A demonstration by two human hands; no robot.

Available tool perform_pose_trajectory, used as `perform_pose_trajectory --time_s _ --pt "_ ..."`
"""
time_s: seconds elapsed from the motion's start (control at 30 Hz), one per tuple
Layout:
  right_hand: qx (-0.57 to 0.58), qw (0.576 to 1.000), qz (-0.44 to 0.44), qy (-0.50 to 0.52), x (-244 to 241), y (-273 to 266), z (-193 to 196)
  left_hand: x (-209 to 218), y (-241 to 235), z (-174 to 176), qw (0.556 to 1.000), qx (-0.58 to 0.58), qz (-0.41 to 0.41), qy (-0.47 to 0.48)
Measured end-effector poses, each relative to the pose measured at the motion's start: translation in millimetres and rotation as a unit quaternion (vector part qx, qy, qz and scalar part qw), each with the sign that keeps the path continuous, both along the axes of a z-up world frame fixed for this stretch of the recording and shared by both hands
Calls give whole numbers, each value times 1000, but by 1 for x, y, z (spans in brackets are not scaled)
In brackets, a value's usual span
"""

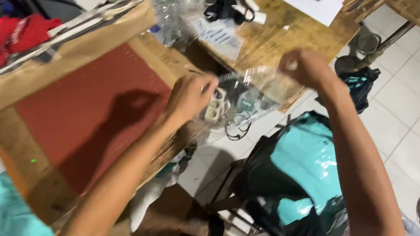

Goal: Packaging folded t-shirts into plastic bags on a workbench

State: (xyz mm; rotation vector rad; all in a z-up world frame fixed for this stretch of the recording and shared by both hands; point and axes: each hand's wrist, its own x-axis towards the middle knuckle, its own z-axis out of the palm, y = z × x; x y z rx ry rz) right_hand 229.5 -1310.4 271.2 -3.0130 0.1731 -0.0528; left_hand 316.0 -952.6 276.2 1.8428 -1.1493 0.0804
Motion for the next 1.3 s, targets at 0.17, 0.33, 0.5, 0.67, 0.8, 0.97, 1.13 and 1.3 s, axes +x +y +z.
perform_pose_trajectory --time_s 0.17,0.33,0.5,0.67,0.8,0.97,1.13,1.3 --pt "-25 962 28 -269 23 -124 59 58 -134 43 978 -89 22 -186" --pt "-62 963 63 -254 -26 -139 60 56 -193 -8 927 -127 15 -353" --pt "-103 975 33 -194 -101 -111 26 56 -241 -106 917 -73 -62 -387" --pt "207 966 -80 -133 -221 -83 0 75 -280 -193 938 -37 -86 -335" --pt "267 940 -169 -132 -284 -50 -9 86 -290 -236 949 13 -112 -295" --pt "332 921 -194 -63 -330 -10 -56 85 -291 -243 950 156 -57 -266" --pt "182 945 -250 -111 -331 -5 -120 84 -288 -230 931 217 -80 -281" --pt "50 941 -324 -82 -326 -32 -157 50 -263 -208 928 272 -55 -250"
